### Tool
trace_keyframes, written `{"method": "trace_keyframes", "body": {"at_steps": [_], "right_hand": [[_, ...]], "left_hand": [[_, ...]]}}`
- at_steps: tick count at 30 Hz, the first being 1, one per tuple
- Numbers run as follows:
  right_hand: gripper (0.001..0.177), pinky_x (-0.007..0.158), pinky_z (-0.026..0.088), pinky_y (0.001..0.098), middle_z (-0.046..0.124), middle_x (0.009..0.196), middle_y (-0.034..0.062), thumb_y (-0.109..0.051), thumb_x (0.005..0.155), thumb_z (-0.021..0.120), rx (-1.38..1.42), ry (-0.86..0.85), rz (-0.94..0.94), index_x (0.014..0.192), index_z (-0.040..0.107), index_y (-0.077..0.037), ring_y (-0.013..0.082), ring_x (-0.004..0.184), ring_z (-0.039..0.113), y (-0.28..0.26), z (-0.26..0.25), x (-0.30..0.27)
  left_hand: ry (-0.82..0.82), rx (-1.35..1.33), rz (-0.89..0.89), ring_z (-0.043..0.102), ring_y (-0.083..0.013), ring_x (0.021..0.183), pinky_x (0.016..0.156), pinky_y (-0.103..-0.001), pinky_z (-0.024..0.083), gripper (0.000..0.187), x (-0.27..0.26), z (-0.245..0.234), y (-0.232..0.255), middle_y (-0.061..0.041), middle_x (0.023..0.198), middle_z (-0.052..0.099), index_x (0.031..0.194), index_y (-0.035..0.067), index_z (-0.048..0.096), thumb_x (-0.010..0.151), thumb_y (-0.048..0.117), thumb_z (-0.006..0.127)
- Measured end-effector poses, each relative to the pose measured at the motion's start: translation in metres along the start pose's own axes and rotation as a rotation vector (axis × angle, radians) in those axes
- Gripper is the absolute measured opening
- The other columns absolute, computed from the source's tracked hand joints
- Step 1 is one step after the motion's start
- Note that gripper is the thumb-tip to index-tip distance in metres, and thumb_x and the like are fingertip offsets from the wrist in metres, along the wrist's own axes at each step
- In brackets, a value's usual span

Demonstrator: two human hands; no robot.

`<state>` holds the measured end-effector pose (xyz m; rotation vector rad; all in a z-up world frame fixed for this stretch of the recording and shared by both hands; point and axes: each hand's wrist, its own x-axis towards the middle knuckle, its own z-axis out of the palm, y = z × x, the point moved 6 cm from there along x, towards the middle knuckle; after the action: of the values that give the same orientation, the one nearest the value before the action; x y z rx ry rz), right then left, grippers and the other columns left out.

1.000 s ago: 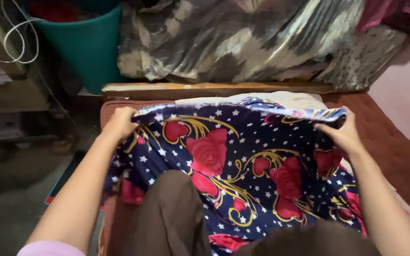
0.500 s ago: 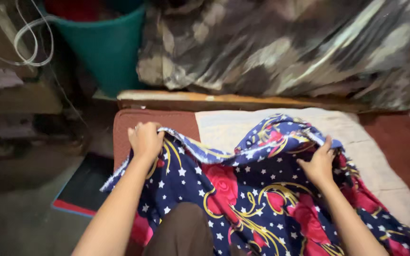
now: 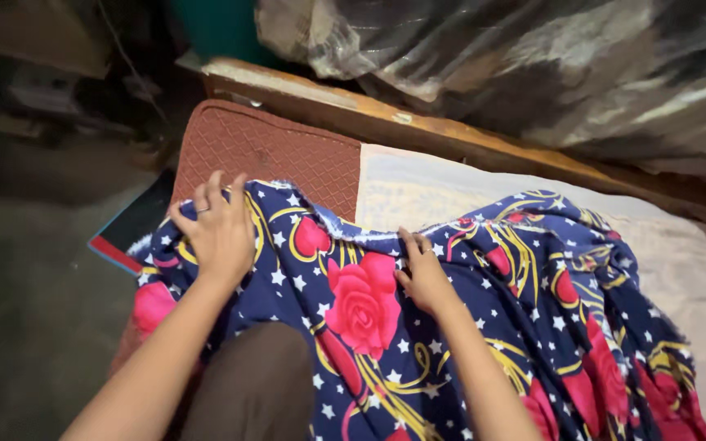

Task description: The person spreads a dark blue floral-patterned bed sheet over a mattress on a wooden bed frame. They smooth the fabric with both hands, aligning the edges and tucking the corners to cover the mattress evenly.

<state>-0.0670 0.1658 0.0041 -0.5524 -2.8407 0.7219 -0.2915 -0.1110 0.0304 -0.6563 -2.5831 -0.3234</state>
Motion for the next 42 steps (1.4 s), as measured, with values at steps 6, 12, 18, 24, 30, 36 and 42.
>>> {"method": "trace_keyframes", "body": {"at_steps": [6,12,18,24,30,36,42], "right_hand": [[0.05,0.094,0.049,0.0433,0.065,0.114,0.0187,-0.015,0.08,0.082,0.126,0.232,0.063,0.123,0.059,-0.007,0.0375,0.109,0.062,0.075,0.015,0.005],[0.035,0.09,0.05,0.0425,0.064,0.107,0.0201,-0.021,0.077,0.082,0.114,0.195,0.231,0.107,0.072,-0.007,0.0355,0.101,0.062,0.116,0.037,0.01],[0.033,0.096,0.049,0.0469,0.059,0.117,0.0283,-0.023,0.068,0.083,-0.355,0.563,0.202,0.097,0.077,-0.007,0.0406,0.109,0.059,0.075,-0.037,-0.047],[0.038,0.086,0.057,0.0533,0.06,0.123,0.0318,-0.022,0.097,0.049,0.469,0.632,0.732,0.125,0.055,0.002,0.0476,0.11,0.064,0.09,-0.107,-0.106],[0.042,0.098,0.054,0.0527,0.062,0.135,0.0299,-0.011,0.107,0.025,1.493,0.442,0.464,0.134,0.05,0.01,0.0438,0.122,0.065,0.089,-0.172,-0.078],[0.026,0.097,0.058,0.0422,0.067,0.125,0.0149,-0.01,0.106,0.035,1.086,0.556,0.107,0.125,0.051,-0.005,0.0294,0.113,0.069,0.057,-0.215,-0.029],[0.03,0.086,0.051,0.0391,0.062,0.114,0.0119,-0.004,0.103,0.068,0.688,0.658,0.002,0.127,0.049,-0.002,0.0204,0.101,0.065,0.051,-0.182,0.002]], "left_hand": [[-0.195,-0.028,-0.259,0.049,-0.0398,0.133,0.097,-0.066,0.037,0.083,-0.035,0.016,-0.042,-0.016,0.157,0.044,0.156,0.015,0.046,0.079,0.027,0.073],[-0.395,-0.059,-0.426,0.048,-0.0417,0.131,0.095,-0.066,0.044,0.073,-0.049,0.022,-0.072,-0.014,0.147,0.046,0.148,0.013,0.047,0.082,0.029,0.075],[-0.406,0.008,-0.293,0.06,-0.0361,0.124,0.089,-0.049,0.058,0.025,-0.022,-0.001,-0.078,-0.014,0.136,0.056,0.112,0.008,0.078,0.089,0.016,0.072],[-0.196,0.078,-0.157,0.067,-0.0353,0.109,0.072,-0.042,0.059,0.018,0.013,-0.051,-0.073,-0.013,0.127,0.061,0.092,0.008,0.08,0.078,0.019,0.077],[-0.022,-0.018,-0.125,0.075,-0.0347,0.089,0.073,-0.047,0.057,0.019,0.062,-0.082,-0.102,-0.014,0.094,0.077,0.087,0.012,0.08,0.088,0.031,0.074],[0.078,-0.144,-0.308,0.073,-0.042,0.089,0.071,-0.052,0.058,0.017,0.146,-0.119,-0.147,-0.021,0.093,0.075,0.091,0.003,0.077,0.086,0.02,0.076],[0.111,-0.713,-0.552,0.071,-0.045,0.095,0.073,-0.052,0.062,0.024,0.171,-0.064,-0.159,-0.025,0.109,0.069,0.107,-0.005,0.063,0.083,-0.004,0.067]]}}
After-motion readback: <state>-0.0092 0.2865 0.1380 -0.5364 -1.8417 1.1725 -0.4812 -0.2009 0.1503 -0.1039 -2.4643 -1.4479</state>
